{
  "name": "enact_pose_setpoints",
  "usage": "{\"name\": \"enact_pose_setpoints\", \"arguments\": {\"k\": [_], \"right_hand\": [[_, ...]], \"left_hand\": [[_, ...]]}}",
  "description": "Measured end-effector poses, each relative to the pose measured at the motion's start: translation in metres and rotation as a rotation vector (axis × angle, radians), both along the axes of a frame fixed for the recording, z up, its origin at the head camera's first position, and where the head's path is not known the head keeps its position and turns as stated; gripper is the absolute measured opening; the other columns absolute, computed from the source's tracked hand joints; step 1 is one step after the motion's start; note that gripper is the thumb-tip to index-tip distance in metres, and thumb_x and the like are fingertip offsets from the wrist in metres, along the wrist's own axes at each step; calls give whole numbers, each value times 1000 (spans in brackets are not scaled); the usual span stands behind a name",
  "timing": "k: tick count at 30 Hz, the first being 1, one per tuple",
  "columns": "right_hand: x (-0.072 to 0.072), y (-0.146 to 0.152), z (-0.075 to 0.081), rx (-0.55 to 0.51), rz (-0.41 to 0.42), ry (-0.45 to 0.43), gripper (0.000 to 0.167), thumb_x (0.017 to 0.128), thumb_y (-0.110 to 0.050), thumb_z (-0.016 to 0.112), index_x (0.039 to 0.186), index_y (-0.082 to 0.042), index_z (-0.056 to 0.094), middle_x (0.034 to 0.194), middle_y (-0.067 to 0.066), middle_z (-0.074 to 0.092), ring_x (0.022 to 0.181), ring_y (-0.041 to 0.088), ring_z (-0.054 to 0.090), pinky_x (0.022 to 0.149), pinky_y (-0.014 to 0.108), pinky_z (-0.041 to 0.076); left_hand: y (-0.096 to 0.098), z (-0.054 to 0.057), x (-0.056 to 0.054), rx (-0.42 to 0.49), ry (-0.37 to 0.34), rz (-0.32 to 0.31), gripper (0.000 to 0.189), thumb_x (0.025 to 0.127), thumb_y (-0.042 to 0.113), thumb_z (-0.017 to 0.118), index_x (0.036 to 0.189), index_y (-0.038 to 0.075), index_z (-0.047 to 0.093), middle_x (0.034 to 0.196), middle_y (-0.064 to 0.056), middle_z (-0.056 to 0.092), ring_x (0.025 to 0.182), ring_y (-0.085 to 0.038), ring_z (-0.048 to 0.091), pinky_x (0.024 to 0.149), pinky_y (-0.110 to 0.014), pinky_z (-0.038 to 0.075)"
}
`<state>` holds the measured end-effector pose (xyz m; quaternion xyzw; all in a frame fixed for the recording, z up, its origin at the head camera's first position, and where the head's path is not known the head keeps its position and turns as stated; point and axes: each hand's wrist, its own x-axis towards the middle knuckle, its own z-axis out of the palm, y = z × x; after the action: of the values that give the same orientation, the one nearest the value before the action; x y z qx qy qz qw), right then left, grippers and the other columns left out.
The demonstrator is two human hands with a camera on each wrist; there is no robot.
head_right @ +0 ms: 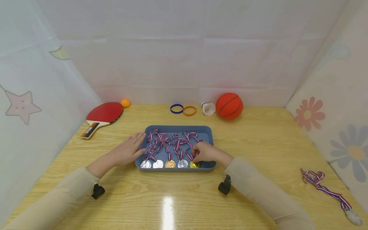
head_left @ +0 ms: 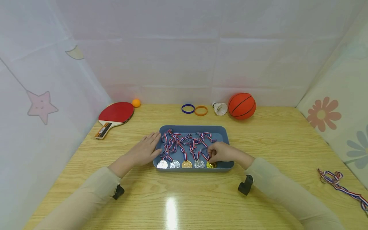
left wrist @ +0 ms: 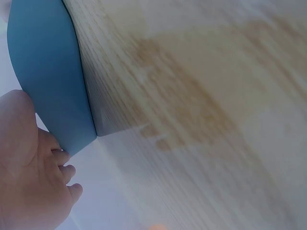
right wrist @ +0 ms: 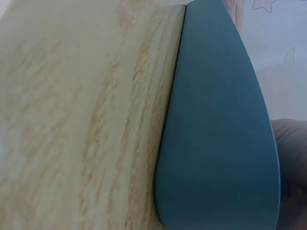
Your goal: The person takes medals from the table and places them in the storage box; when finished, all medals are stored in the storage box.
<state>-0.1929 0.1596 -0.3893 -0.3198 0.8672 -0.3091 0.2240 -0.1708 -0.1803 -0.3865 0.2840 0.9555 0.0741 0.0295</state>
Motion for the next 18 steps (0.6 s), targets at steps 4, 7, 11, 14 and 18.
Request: {"name": "enact_pose_setpoints", "arguments": {"k": [4,7,11,14,18], "right_hand": [[0,2,3,-12,-13,-3,14,76,-6,73,73,-6,60,61,-4,55,54,7,49,50,22,40],[-1,7,7,-36,-26,3,11,77,-7,73,80,-4,63,66,-3,56,58,9,50,52,24,43],[-1,15,18,-90,-56,1,16,80,-9,70,91,1,63,70,-1,57,63,12,52,57,27,46],[0,25,28,-137,-89,9,21,82,-12,69,95,3,63,75,0,59,68,14,55,61,28,49],[5,40,40,-186,-151,43,20,84,-17,69,96,-2,64,81,1,60,74,17,57,64,28,49]], "left_hand": [[0,0,0,0,0,-1,64,97,31,43,141,-10,22,147,-25,20,135,-39,14,106,-52,14],[0,0,0,-3,4,0,64,97,32,42,141,-9,22,147,-25,20,134,-39,15,106,-52,15],[0,-1,0,-3,2,2,64,97,32,42,142,-9,22,147,-24,19,135,-39,14,106,-52,14],[-1,-2,-1,1,1,3,64,97,32,43,142,-9,22,147,-24,19,134,-39,15,106,-51,14],[-1,-2,-1,-1,6,1,64,97,33,42,142,-9,22,147,-24,19,134,-39,16,106,-51,15]]}}
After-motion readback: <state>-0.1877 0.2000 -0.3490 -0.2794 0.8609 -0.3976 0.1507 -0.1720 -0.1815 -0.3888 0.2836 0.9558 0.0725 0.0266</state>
